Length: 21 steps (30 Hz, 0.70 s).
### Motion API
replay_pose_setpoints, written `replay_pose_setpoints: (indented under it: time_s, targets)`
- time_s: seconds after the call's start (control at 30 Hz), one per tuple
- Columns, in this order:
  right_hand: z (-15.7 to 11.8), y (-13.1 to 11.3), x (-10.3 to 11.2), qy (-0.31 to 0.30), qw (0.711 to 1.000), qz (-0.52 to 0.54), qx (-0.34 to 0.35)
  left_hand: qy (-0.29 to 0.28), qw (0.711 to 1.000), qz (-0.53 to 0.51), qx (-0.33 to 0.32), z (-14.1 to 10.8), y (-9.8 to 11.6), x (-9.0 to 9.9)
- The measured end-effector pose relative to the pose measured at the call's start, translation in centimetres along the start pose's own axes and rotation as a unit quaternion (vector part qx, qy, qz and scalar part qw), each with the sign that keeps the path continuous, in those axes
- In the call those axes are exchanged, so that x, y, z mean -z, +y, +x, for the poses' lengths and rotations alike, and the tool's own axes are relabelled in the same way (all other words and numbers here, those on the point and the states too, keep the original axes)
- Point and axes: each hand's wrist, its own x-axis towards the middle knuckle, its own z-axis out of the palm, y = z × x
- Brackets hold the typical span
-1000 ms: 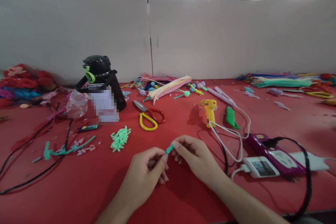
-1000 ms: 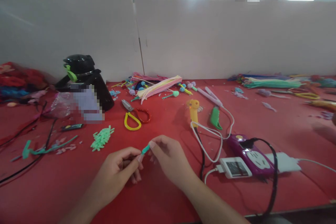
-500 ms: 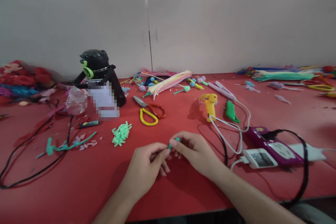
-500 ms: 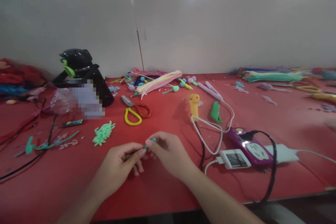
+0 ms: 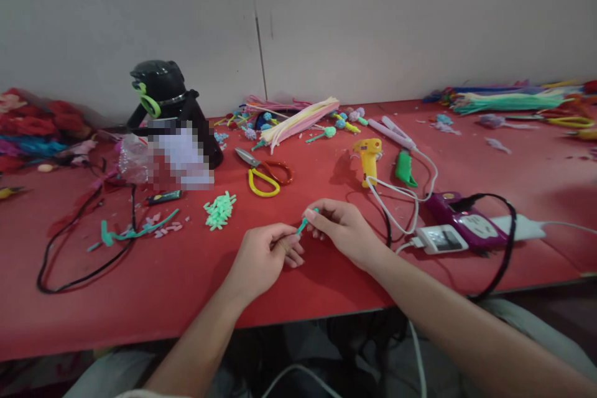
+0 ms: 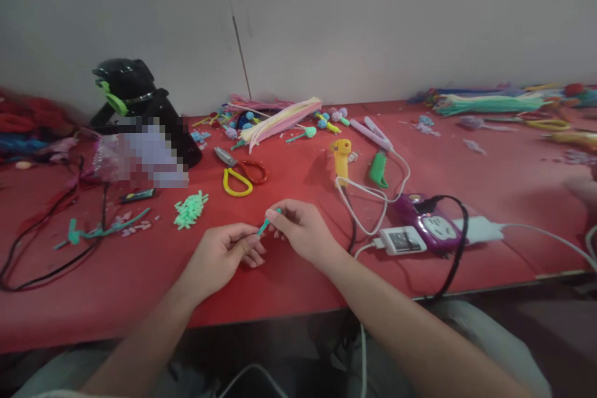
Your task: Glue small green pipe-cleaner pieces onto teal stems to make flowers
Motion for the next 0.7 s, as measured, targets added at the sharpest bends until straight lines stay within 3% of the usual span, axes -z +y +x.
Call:
replay_pose_setpoints:
  time_s: [0.13,0.27,0.43,0.53,0.6,0.7]
  targets:
    - [0.0,-0.3,0.2,-0.004,1.0,0.002,0.009,-0.017,1.0,-0.016,0.0,0.1,0.2,0.1]
    - [-0.1,-0.1,0.1,-0.047,0.998,-0.012,0.038,-0.02,0.999,-0.03,-0.002,0.3,0.5,0.2]
    - [-0.1,-0.3,-0.2,-0.059,0.993,-0.078,0.068,-0.028,0.999,-0.038,0.0,0.5,0.6,0.3]
    - [0.3,-2.1,2.0,0.031,0.974,-0.197,0.105,-0.002,0.998,-0.064,0.011,0.5,0.6,0.3]
    - [0.7,-3.7,5.1,0.154,0.929,-0.315,0.122,0.011,0.997,-0.077,0.015,0.5,0.6,0.2]
    - [1.7,-5.0,10.1,0.27,0.855,-0.439,0.054,0.011,0.997,-0.079,0.019,0.5,0.4,0.1]
